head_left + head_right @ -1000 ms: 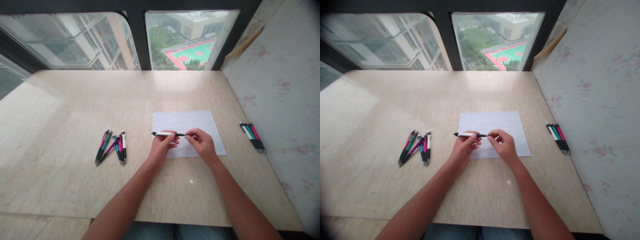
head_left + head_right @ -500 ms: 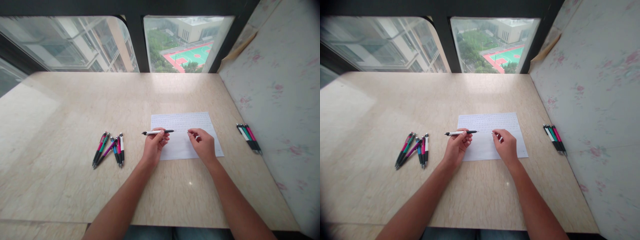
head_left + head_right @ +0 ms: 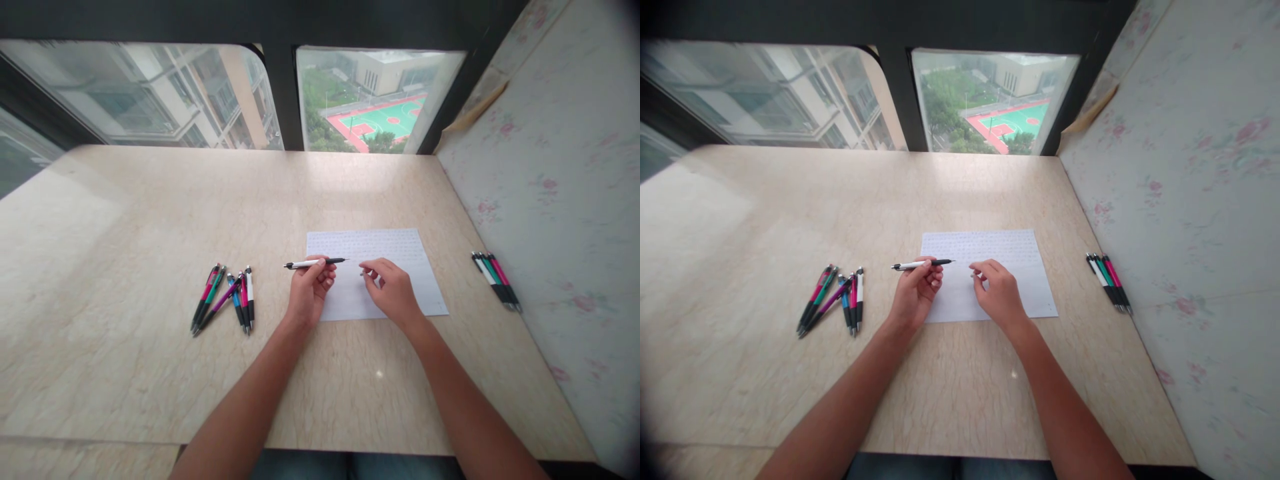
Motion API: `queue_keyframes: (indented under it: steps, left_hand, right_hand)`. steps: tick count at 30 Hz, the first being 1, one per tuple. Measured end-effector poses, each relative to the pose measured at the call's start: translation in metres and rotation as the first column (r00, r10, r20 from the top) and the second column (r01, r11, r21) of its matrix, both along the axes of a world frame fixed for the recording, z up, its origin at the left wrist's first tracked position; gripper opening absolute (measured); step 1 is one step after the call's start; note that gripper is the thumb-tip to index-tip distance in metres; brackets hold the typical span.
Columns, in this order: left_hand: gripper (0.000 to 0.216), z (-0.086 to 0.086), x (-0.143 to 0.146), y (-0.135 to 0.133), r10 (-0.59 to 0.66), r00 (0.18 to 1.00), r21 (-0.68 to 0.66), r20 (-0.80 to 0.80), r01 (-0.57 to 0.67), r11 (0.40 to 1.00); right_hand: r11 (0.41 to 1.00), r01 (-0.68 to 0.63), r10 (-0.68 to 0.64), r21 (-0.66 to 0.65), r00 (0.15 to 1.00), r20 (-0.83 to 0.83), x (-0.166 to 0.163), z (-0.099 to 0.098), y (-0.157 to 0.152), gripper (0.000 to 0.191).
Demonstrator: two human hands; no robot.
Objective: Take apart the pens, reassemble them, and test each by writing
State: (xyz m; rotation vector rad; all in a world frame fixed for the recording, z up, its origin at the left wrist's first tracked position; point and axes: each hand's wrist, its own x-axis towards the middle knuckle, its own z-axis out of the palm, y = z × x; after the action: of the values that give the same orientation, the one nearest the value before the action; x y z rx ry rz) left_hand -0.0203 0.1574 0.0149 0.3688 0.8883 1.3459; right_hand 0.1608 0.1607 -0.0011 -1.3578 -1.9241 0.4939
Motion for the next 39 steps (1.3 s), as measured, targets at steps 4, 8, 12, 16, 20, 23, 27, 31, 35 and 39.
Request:
queue_keyframes:
  steps: [4, 8, 12, 16, 20, 23, 27, 31, 35, 39]
  left_hand:
    - [0.022, -0.001, -0.003, 0.000, -0.001, 1.000, 0.018, 0.029, 0.000, 1.000]
    - [0.021, -0.002, -0.005, 0.001, 0.007, 0.999, 0.026, 0.044, -0.008, 1.000]
    - [0.020, -0.003, -0.004, 0.001, -0.006, 0.999, 0.015, 0.048, 0.005, 1.000]
    - [0.022, -0.004, -0.002, 0.001, -0.023, 0.999, 0.001, 0.043, 0.023, 1.000]
    - [0.023, -0.005, -0.001, -0.001, -0.055, 0.998, 0.013, 0.004, 0.055, 0.998]
    - [0.025, -0.004, 0.003, -0.003, -0.127, 0.989, 0.033, -0.078, 0.130, 0.991]
    - [0.027, -0.003, 0.009, -0.005, -0.205, 0.962, 0.046, -0.182, 0.217, 0.975]
    - [0.024, -0.004, 0.008, -0.003, -0.177, 0.954, 0.060, -0.240, 0.197, 0.979]
    - [0.023, -0.003, 0.004, -0.001, -0.151, 0.961, 0.063, -0.231, 0.170, 0.983]
    - [0.024, -0.002, 0.004, -0.001, -0.132, 0.969, 0.045, -0.209, 0.144, 0.989]
  right_hand:
    - [1.000, 0.015, -0.017, 0.018, 0.987, 0.157, -0.013, 0.003, 0.014, 0.037]
    - [1.000, -0.006, 0.006, 0.000, 0.948, 0.319, -0.026, -0.002, 0.021, 0.034]
    - [1.000, -0.025, 0.030, -0.019, 0.946, 0.324, -0.029, -0.008, 0.020, 0.034]
    - [0.999, -0.044, 0.046, -0.016, 0.976, 0.211, -0.022, -0.006, 0.017, 0.034]
    - [1.000, 0.027, -0.027, -0.005, 0.999, -0.018, -0.010, 0.001, 0.009, 0.023]
    - [0.993, 0.029, -0.064, -0.117, 0.947, -0.315, -0.004, 0.004, 0.001, 0.027]
    - [0.966, -0.123, -0.011, -0.229, 0.861, -0.508, -0.003, 0.004, -0.002, 0.028]
    - [0.982, -0.064, -0.029, -0.176, 0.877, -0.480, -0.003, 0.005, 0.000, 0.017]
    - [0.986, 0.008, -0.083, -0.169, 0.893, -0.442, -0.001, 0.006, 0.002, 0.014]
    - [0.983, -0.030, -0.051, -0.182, 0.905, -0.423, 0.000, 0.004, 0.002, 0.019]
